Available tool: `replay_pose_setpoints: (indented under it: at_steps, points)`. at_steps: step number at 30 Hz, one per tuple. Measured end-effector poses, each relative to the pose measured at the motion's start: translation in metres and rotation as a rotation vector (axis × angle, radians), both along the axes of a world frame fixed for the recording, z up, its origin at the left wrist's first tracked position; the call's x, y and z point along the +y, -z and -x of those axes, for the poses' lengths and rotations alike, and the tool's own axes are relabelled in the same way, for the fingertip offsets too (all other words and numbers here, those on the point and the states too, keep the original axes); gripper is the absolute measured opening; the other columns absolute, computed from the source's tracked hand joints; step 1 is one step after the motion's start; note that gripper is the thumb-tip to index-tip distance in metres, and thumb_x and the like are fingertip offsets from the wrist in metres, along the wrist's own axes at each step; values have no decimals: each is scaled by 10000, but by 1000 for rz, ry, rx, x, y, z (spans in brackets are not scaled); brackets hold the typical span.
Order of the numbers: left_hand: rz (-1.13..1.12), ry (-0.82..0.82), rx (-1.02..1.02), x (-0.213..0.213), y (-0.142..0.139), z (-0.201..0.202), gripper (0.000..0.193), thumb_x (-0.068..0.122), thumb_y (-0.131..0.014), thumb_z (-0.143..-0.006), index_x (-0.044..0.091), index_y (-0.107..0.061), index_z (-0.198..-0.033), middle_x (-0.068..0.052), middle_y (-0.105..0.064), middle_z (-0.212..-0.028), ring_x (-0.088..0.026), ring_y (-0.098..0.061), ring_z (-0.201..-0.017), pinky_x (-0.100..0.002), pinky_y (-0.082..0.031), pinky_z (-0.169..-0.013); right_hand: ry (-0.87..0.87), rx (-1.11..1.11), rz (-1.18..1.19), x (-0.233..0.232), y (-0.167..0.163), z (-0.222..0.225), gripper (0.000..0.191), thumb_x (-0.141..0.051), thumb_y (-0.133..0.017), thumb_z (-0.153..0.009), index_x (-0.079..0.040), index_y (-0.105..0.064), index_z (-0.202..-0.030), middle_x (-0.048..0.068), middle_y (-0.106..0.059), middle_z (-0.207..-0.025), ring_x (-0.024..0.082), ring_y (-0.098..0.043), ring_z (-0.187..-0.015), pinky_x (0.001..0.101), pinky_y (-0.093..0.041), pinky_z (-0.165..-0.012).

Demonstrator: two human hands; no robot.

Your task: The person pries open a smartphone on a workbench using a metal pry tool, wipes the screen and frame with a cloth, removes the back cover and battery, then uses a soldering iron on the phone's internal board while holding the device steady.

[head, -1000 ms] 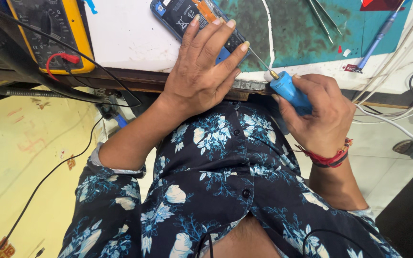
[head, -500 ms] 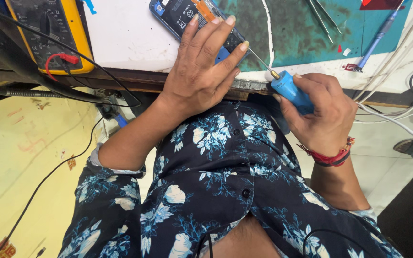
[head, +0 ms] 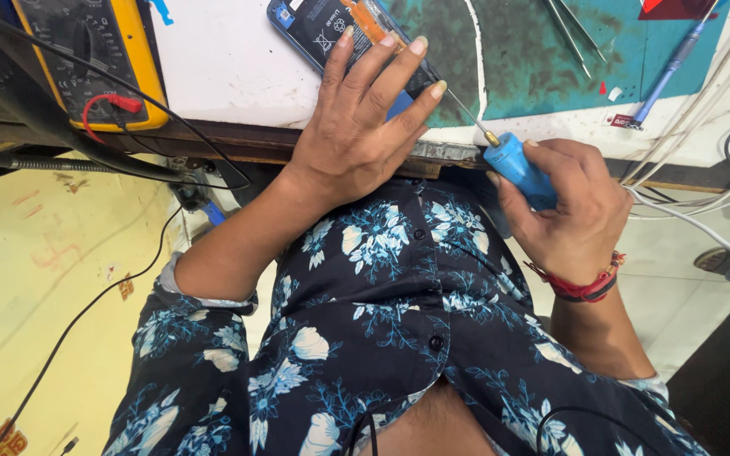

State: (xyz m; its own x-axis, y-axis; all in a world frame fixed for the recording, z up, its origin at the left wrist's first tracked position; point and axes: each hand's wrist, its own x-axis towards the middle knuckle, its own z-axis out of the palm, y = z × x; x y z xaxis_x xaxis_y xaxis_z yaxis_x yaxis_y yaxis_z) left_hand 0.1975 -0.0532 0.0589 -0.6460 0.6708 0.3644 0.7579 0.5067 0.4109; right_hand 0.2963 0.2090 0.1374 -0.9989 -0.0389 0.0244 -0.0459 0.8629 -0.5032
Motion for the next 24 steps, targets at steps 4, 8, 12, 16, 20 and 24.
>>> replay_pose_setpoints:
  at_steps: [4, 8, 12, 16, 20, 24]
  points:
    - [-6, 2, 0, 0, 1, 0, 398, 189, -701, -1030, 100, -660, -1415, -146, -339, -1596, -336, -327, -1491, -564, -213, -1275, 16, -8, 19, 1, 2, -3, 374, -177, -932, -908, -61, -692, -1170, 112, -701, -1123, 274, -731, -883, 341, -568, -719]
    - [4, 0, 6, 0, 2, 0, 362, 206, -727, -1065, 109, -665, -1409, -143, -343, -1595, -334, -327, -1489, -592, -209, -1314, 6, -12, 32, 0, 2, -3, 360, -167, -915, -916, -63, -686, -1174, 110, -700, -1130, 274, -733, -899, 348, -573, -741]
    - [15, 7, 0, -1, 4, -1, 394, 204, -711, -1045, 114, -657, -1424, -140, -333, -1601, -330, -316, -1498, -590, -197, -1322, 9, 6, 17, -2, 1, -3, 368, -171, -918, -918, -58, -684, -1179, 111, -698, -1129, 276, -731, -916, 351, -573, -748]
    - [16, 4, 1, 0, 6, -1, 399, 210, -709, -1051, 126, -650, -1437, -133, -324, -1608, -323, -309, -1504, -586, -187, -1330, 12, -1, -17, -1, 2, -3, 370, -172, -921, -904, -60, -691, -1172, 110, -704, -1123, 279, -728, -919, 355, -564, -737]
    - [15, 8, -4, 0, 4, -1, 411, 204, -705, -1040, 123, -648, -1439, -134, -325, -1609, -325, -308, -1504, -570, -182, -1301, 6, 15, -23, 2, 4, -5, 373, -166, -928, -912, -57, -686, -1174, 111, -702, -1126, 278, -729, -928, 356, -567, -752]
    - [11, 14, -25, 0, 0, 0, 380, 209, -725, -1072, 113, -646, -1431, -143, -346, -1599, -328, -325, -1498, -587, -186, -1322, 46, 50, 25, -2, 6, -7, 371, -147, -926, -939, -32, -666, -1178, 135, -695, -1123, 280, -727, -957, 346, -575, -805]
